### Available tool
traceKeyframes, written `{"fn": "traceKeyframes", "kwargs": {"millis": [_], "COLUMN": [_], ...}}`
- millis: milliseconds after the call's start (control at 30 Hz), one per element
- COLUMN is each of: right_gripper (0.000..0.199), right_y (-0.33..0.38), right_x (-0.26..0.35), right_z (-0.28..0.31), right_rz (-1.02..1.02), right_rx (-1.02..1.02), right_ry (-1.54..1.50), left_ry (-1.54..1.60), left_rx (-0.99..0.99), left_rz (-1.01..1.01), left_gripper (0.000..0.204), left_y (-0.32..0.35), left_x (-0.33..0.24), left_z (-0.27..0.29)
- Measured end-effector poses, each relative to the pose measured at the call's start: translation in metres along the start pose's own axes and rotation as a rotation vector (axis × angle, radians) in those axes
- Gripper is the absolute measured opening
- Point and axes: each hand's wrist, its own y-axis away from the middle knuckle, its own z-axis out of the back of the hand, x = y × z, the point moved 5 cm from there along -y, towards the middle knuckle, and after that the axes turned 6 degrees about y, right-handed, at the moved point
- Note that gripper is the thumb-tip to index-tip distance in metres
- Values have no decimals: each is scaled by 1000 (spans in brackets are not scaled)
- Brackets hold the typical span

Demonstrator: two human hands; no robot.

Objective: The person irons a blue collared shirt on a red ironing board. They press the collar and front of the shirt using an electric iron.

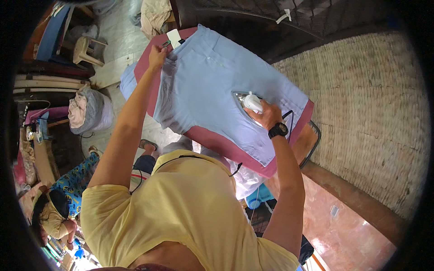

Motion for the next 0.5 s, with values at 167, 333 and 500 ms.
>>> {"fn": "traceKeyframes", "kwargs": {"millis": [167,333,500], "right_gripper": [60,61,60], "right_y": [5,9,4], "right_x": [0,-4,0], "right_z": [3,2,3], "right_rz": [-28,-37,-25], "right_rx": [21,10,6], "right_ry": [19,53,67], "left_ry": [-687,-718,-207], "left_rx": [80,337,317], "left_rz": [-202,-139,-30], "left_gripper": [69,92,65], "left_y": [-6,-40,-100], "left_x": [-79,-76,-45], "left_z": [-40,-63,-61]}}
